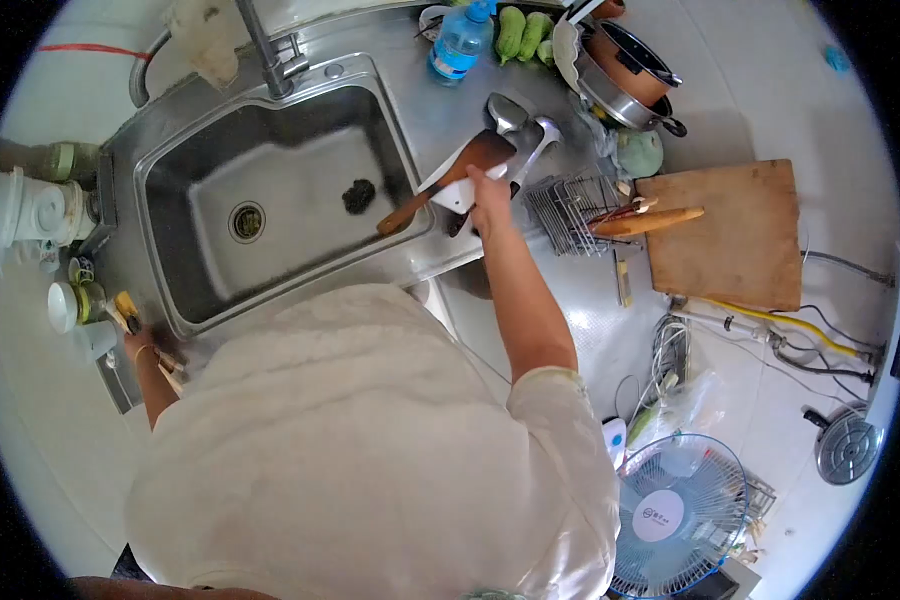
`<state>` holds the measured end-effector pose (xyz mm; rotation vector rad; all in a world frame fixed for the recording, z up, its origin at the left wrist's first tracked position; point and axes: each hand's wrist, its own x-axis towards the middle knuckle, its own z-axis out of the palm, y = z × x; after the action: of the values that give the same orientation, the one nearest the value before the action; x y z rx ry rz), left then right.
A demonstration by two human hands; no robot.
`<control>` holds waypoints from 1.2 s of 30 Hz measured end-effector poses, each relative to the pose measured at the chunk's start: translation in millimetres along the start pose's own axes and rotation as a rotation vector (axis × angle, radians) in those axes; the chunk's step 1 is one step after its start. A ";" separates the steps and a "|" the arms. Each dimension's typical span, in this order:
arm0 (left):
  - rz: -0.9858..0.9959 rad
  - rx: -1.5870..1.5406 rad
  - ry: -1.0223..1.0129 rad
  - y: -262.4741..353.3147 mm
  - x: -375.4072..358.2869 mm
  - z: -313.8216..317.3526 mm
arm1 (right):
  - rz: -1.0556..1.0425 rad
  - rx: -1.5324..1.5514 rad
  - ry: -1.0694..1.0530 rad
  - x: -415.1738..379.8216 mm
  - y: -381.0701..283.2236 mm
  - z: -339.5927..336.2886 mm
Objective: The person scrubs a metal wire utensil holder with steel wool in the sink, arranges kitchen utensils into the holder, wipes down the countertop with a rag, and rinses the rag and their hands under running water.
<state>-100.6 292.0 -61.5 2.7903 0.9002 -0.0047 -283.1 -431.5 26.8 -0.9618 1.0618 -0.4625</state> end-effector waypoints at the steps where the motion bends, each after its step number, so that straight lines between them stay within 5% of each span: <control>1: -0.058 -0.306 -0.157 4.1 0.2 1.2 | -0.035 -0.060 0.024 5.8 -4.9 5.0; 4: -0.307 -1.179 -0.572 39.5 -30.0 -17.6 | -0.162 -0.309 0.075 41.8 -12.1 14.2; 6: -0.245 -1.316 -0.769 87.0 -74.1 -52.7 | -0.282 -0.554 0.089 100.8 11.9 4.1; 8: -0.036 -1.554 -1.174 100.8 -74.6 -42.8 | -0.285 -0.707 0.181 129.2 19.6 12.6; 11: 0.006 -1.738 -1.340 152.8 -122.3 -51.4 | -0.275 -0.940 0.227 94.9 -17.1 35.5; 13: -0.151 -1.880 -1.534 194.6 -165.4 -58.7 | -0.289 -0.970 0.235 99.0 -24.1 41.2; 16: -0.082 -1.704 -1.438 271.8 -243.3 -89.8 | -0.344 -1.105 0.295 95.4 -32.4 42.8; 19: 0.117 -1.523 -1.655 329.1 -286.4 -86.6 | -0.790 -1.323 0.383 57.7 -38.5 35.0; 22: 0.238 -1.285 -1.437 387.8 -340.7 -95.3 | -1.383 -1.216 0.273 21.5 -40.2 13.8; 25: 0.350 -1.321 -1.515 429.7 -394.5 -105.5 | -0.438 -0.331 -0.489 -38.5 -60.4 -9.1; 28: 0.325 -1.255 -1.808 457.0 -443.1 -109.2 | -0.165 -0.316 -0.661 -105.6 -116.6 -43.6; 32: 0.502 -1.253 -1.794 483.2 -525.1 -110.1 | -0.491 -0.479 -0.631 -115.2 -135.0 -82.6; 36: 0.699 -1.093 -1.784 488.3 -577.9 -118.5 | -0.402 -0.393 -0.523 -109.6 -140.1 -125.4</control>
<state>-295.6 -404.8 189.4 1.0425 -0.4584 -1.1629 -427.2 -480.5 182.3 -1.5592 0.4845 -0.3008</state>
